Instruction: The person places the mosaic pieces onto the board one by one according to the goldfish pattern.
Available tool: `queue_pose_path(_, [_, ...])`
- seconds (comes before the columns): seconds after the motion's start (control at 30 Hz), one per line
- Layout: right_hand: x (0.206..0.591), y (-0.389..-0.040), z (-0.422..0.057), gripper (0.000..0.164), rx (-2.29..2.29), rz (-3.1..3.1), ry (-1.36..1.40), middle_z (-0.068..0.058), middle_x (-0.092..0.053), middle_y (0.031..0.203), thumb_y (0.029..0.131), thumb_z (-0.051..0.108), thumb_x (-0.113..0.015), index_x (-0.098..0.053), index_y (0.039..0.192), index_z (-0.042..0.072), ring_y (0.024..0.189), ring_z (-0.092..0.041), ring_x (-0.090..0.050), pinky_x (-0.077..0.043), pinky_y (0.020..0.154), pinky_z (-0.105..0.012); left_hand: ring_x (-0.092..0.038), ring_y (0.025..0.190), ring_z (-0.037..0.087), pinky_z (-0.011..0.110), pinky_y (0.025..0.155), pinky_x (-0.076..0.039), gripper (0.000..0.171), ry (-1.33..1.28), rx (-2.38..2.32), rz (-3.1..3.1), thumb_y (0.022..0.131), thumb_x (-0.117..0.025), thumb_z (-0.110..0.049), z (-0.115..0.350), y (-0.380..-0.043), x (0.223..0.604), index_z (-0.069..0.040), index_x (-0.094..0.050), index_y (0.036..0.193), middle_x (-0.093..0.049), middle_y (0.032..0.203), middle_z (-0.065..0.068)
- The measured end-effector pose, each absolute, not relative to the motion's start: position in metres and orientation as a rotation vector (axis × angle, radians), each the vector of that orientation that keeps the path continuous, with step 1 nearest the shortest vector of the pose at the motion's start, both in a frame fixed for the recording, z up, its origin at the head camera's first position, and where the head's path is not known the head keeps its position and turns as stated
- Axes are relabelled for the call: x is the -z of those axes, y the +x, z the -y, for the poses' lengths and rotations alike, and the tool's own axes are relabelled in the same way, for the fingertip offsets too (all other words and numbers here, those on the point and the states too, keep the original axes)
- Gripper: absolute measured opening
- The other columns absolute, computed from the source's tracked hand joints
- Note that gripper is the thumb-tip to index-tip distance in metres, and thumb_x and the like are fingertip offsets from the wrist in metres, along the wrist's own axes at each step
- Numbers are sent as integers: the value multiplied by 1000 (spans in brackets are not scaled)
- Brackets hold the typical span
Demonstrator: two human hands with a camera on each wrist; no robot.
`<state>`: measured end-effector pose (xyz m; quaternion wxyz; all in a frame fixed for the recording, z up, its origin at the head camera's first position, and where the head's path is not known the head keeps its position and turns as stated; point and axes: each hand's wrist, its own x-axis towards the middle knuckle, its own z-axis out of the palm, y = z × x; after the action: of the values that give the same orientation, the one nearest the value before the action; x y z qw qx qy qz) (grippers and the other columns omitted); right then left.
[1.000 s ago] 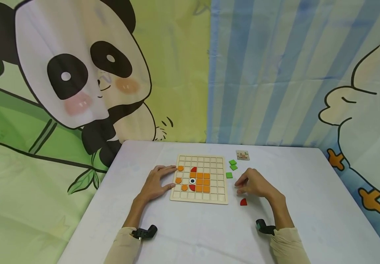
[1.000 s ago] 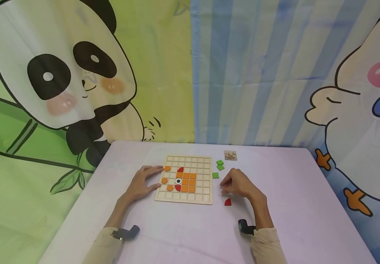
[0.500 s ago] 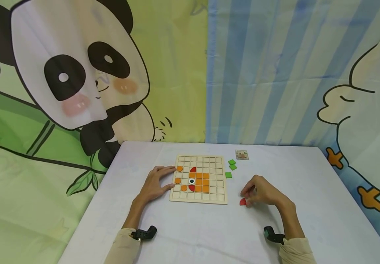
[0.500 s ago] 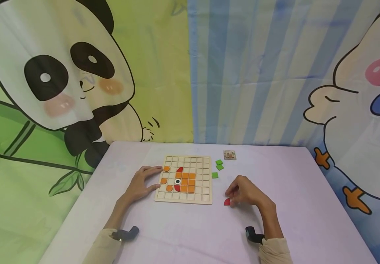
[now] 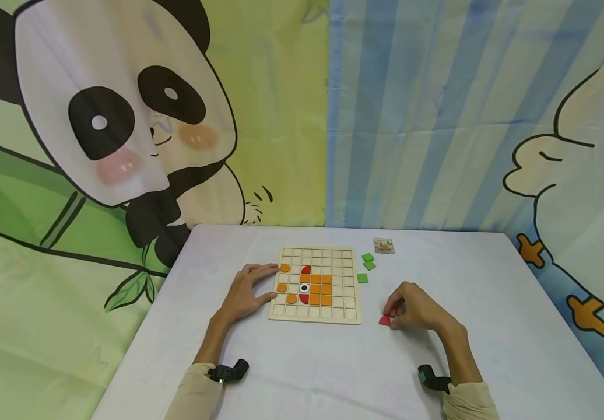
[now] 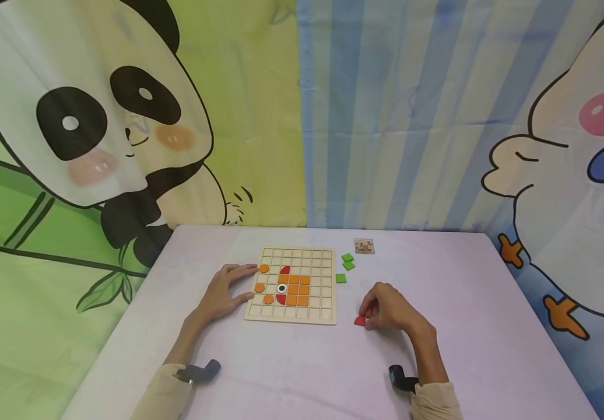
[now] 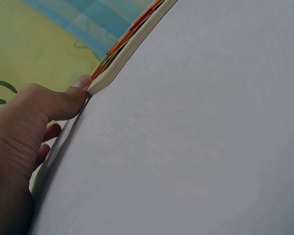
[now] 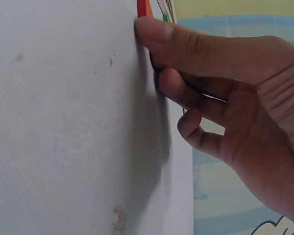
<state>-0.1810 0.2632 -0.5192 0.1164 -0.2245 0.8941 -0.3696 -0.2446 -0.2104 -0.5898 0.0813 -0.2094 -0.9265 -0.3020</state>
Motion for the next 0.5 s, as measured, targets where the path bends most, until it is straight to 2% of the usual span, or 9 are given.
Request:
queue_pose_path(0.13, [522,-182,-261,20,1037,-2671,-667,4,-69,69,75,4,-98,-80,79,13,64,-5,-58,-52,60,-23,-53,141,26,60,116,-42,67,-628,908,2777,91,-88,-38,211,-245,590,-32,-64,154,-62,160,-9])
queue_pose_path(0.27, [525,-183,-256,24,960,-2752,-634,9,-63,64,79,13,-98,-76,72,18,62,-3,-54,-48,57,-22,-52,143,25,59,119,-40,67,-617,921,2799,92,-87,-41,212,-246,590,-34,-63,154,-60,161,-11])
queue_pose_path(0.37, [526,-183,-254,25,947,-2752,-631,11,-62,62,78,19,-99,-75,70,19,60,-2,-53,-47,56,-22,-52,144,25,58,120,-40,67,-612,928,2808,93,-87,-42,212,-246,589,-35,-63,155,-60,162,-12])
queue_pose_path(0.5, [524,-183,-252,23,982,-2709,-649,10,-66,64,75,15,-101,-78,72,17,61,-4,-56,-49,57,-23,-52,144,26,59,121,-39,67,-612,935,2808,92,-87,-40,211,-245,588,-33,-63,155,-60,162,-11])
